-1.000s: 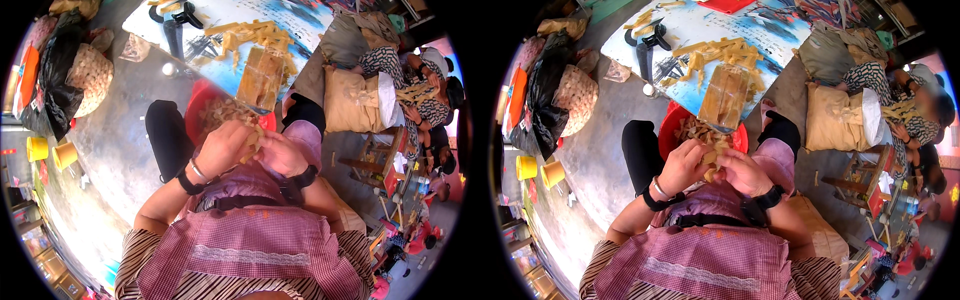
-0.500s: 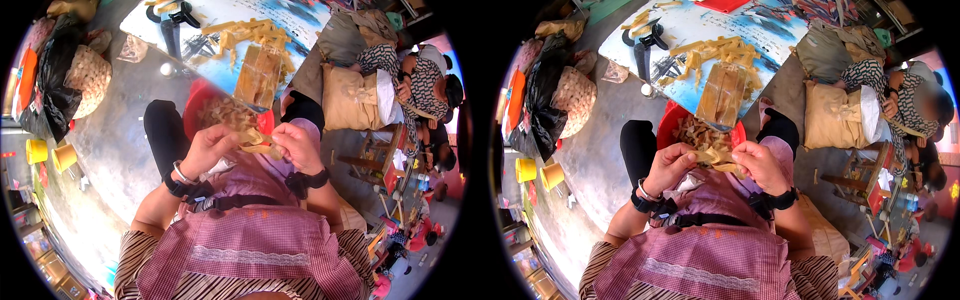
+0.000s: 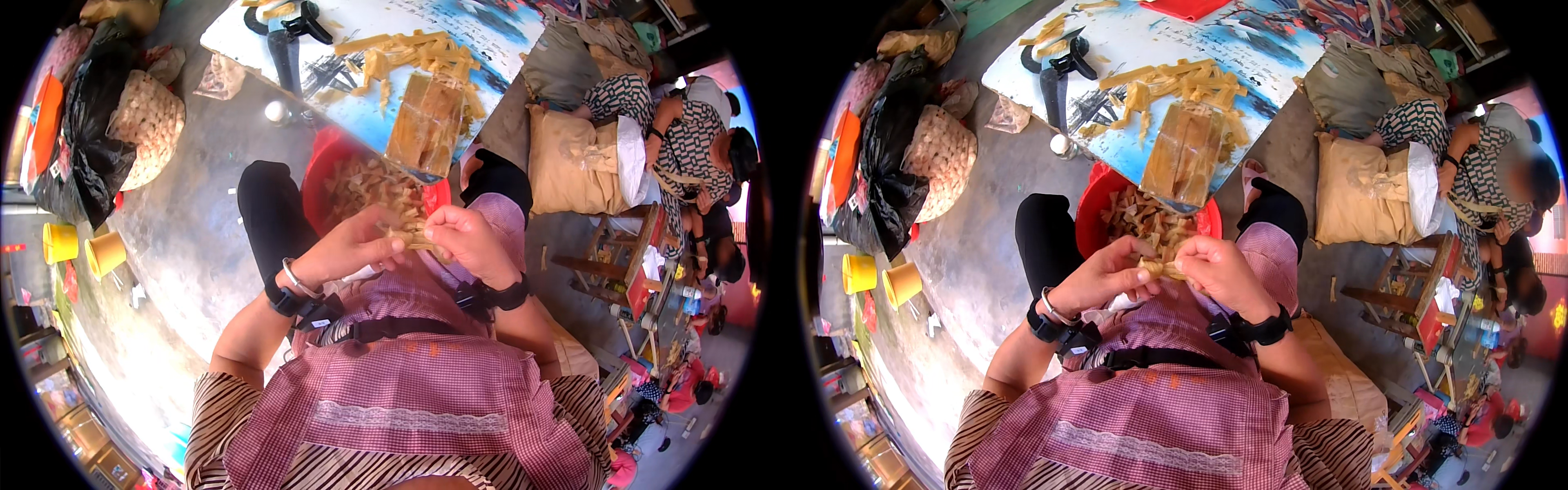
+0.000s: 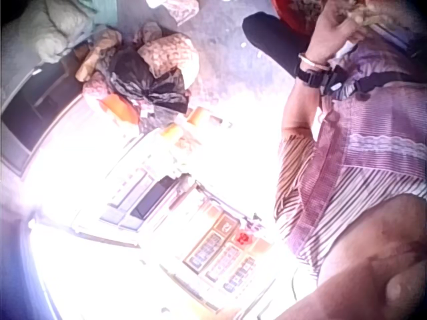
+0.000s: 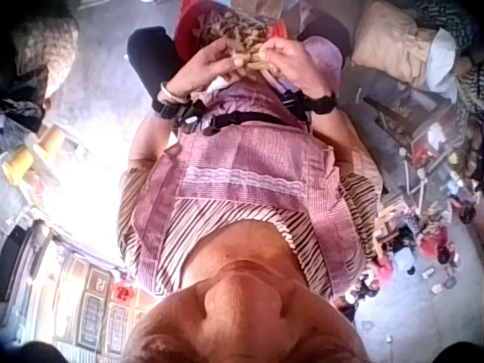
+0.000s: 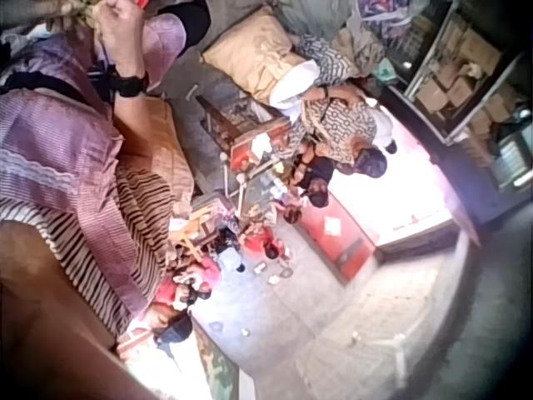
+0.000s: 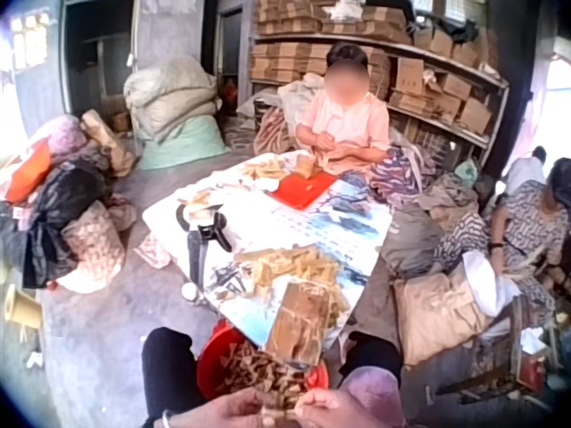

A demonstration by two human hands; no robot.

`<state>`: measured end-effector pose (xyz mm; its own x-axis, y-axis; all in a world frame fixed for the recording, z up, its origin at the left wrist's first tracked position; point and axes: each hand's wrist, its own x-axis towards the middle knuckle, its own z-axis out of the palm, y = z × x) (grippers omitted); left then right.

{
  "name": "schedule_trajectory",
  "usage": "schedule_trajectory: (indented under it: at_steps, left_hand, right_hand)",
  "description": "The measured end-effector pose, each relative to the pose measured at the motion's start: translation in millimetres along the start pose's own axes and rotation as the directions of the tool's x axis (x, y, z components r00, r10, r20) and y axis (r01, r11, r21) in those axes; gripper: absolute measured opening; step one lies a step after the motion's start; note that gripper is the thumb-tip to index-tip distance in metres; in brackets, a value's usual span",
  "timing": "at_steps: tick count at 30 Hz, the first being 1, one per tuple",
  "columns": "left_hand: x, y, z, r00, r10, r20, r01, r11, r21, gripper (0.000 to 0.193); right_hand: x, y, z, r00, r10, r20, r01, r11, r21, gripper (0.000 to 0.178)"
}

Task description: The person peels thin strips from pieces of plant material by hand and places the processed fibers into a red bowl held in their lap.

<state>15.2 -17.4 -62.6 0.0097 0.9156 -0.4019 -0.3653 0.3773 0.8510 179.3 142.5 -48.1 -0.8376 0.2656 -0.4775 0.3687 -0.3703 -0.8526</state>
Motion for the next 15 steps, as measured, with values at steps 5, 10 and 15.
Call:
schedule_trajectory:
  at_steps: [5,10,15]
  left_hand:
    - [3,3,2,0.997,0.055,0.055,-0.06,0.993,0.099,0.027]
    - [8,5,-1,0.998,-0.039,0.041,0.038,0.999,0.007,0.015]
    - [5,-4,-8,0.994,-0.088,0.061,0.104,0.93,-0.353,0.006]
  right_hand:
    - [2,3,6,0.997,-0.05,0.062,0.056,0.994,-0.091,0.007]
    - [1,8,1,0.991,-0.022,0.134,0.021,1.0,0.014,0.006]
    - [-4,-1,-8,0.991,-0.049,0.123,0.058,0.996,-0.068,0.007]
